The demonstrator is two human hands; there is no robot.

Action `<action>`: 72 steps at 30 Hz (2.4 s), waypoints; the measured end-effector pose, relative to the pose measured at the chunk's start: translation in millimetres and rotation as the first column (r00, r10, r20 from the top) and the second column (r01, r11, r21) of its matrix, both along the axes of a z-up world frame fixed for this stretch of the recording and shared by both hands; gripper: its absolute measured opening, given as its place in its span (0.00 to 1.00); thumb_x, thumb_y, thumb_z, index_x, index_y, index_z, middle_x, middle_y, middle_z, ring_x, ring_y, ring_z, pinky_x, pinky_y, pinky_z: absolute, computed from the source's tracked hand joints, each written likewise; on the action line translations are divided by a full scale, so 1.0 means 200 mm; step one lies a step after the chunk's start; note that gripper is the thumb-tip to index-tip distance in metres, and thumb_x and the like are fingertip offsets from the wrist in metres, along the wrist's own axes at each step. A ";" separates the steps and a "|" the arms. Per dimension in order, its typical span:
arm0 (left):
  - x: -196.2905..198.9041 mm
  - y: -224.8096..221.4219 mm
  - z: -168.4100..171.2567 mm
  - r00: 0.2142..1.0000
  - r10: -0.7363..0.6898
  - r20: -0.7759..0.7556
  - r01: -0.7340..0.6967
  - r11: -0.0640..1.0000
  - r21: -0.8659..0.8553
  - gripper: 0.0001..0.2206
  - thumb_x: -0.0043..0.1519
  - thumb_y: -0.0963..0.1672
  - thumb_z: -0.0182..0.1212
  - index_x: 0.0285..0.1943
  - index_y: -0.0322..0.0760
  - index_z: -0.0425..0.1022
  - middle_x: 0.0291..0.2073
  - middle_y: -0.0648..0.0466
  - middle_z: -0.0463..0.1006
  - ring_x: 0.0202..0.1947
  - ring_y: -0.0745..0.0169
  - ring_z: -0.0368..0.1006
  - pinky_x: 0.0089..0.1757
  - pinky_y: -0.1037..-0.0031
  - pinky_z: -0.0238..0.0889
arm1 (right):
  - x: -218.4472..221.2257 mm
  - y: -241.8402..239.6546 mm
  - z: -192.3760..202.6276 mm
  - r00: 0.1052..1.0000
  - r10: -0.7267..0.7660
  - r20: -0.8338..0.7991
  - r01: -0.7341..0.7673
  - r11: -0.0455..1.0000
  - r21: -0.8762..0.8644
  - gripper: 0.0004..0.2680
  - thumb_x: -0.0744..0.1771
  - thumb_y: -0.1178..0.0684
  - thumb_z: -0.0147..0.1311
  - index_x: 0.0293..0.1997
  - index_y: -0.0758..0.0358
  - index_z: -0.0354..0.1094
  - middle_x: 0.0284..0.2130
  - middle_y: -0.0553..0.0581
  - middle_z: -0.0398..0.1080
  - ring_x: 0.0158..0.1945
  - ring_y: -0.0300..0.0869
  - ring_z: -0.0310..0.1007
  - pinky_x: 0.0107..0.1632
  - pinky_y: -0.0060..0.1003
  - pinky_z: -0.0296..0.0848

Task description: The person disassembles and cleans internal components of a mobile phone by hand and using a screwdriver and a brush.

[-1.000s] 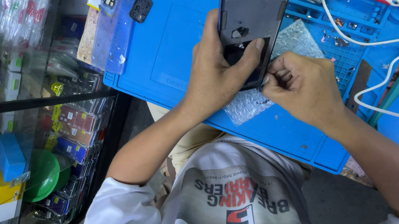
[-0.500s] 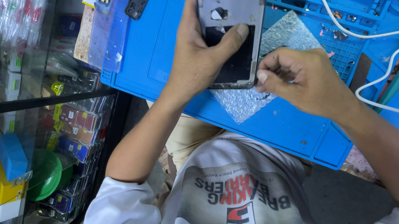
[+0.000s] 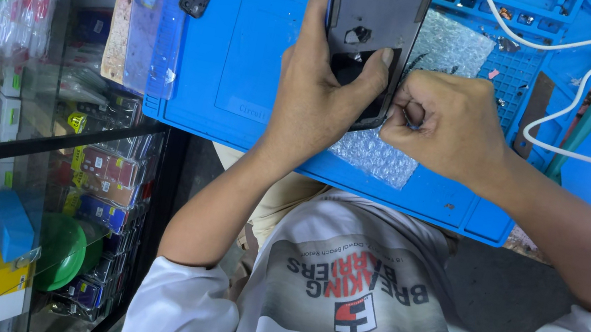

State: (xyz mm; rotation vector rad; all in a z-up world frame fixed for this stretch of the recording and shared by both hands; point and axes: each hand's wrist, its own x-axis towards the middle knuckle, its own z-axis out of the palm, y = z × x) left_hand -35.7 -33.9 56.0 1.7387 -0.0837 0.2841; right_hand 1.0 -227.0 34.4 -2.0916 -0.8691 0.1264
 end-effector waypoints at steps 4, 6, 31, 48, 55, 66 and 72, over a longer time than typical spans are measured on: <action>-0.01 -0.02 -0.02 0.999 0.026 -0.036 -0.026 1.000 -0.002 0.19 0.68 0.38 0.65 0.64 0.31 0.60 0.42 0.50 0.82 0.43 0.71 0.80 0.46 0.77 0.76 | 0.00 0.00 0.02 0.998 -0.007 0.068 0.009 0.999 -0.042 0.06 0.60 0.61 0.65 0.29 0.69 0.69 0.19 0.57 0.69 0.21 0.40 0.70 0.25 0.34 0.65; -0.01 -0.01 -0.04 0.999 0.042 -0.022 -0.042 0.999 -0.026 0.19 0.69 0.37 0.66 0.63 0.31 0.60 0.43 0.50 0.81 0.44 0.72 0.78 0.48 0.78 0.74 | 0.00 -0.01 0.02 1.000 -0.012 -0.003 0.012 1.000 -0.015 0.06 0.62 0.61 0.64 0.32 0.70 0.70 0.21 0.58 0.70 0.22 0.40 0.71 0.26 0.34 0.66; 0.04 0.02 -0.12 0.975 0.204 -0.090 -0.216 0.761 -0.612 0.24 0.66 0.39 0.69 0.67 0.29 0.60 0.53 0.48 0.75 0.53 0.63 0.72 0.56 0.72 0.67 | 0.06 0.01 0.04 0.886 0.121 -0.448 0.025 0.952 0.306 0.13 0.67 0.56 0.58 0.54 0.71 0.65 0.34 0.52 0.74 0.34 0.31 0.74 0.34 0.27 0.75; -0.21 0.32 0.02 0.962 0.049 0.270 -0.257 0.504 0.825 0.54 0.51 0.58 0.78 0.80 0.43 0.44 0.74 0.33 0.49 0.74 0.29 0.43 0.67 0.36 0.21 | 0.03 -0.02 -0.04 0.805 0.113 -0.583 0.044 0.968 0.249 0.07 0.68 0.58 0.58 0.45 0.73 0.68 0.29 0.57 0.76 0.32 0.35 0.79 0.35 0.30 0.81; -0.22 0.40 0.05 0.954 -0.279 0.112 0.023 0.440 0.898 0.44 0.51 0.49 0.77 0.78 0.40 0.58 0.60 0.44 0.68 0.58 0.43 0.64 0.64 0.45 0.48 | 0.03 -0.01 -0.05 0.775 0.145 -0.615 -0.052 0.985 0.166 0.08 0.68 0.57 0.58 0.47 0.73 0.70 0.28 0.55 0.76 0.31 0.35 0.78 0.34 0.30 0.79; -0.23 0.42 0.11 0.923 -0.344 0.175 -0.048 0.347 0.937 0.40 0.57 0.48 0.76 0.78 0.38 0.60 0.58 0.47 0.68 0.57 0.48 0.65 0.60 0.54 0.56 | 0.08 -0.04 0.02 0.916 0.164 -0.366 -0.109 0.980 0.167 0.09 0.70 0.55 0.55 0.51 0.72 0.71 0.39 0.57 0.76 0.42 0.35 0.75 0.45 0.31 0.75; -0.25 0.38 0.15 0.960 -0.278 0.019 0.131 0.512 0.849 0.45 0.48 0.54 0.76 0.73 0.34 0.62 0.54 0.44 0.69 0.51 0.45 0.66 0.51 0.56 0.57 | 0.14 -0.11 0.04 0.920 0.035 -0.390 0.079 0.959 0.271 0.10 0.75 0.53 0.50 0.56 0.72 0.69 0.43 0.55 0.75 0.43 0.34 0.73 0.48 0.29 0.75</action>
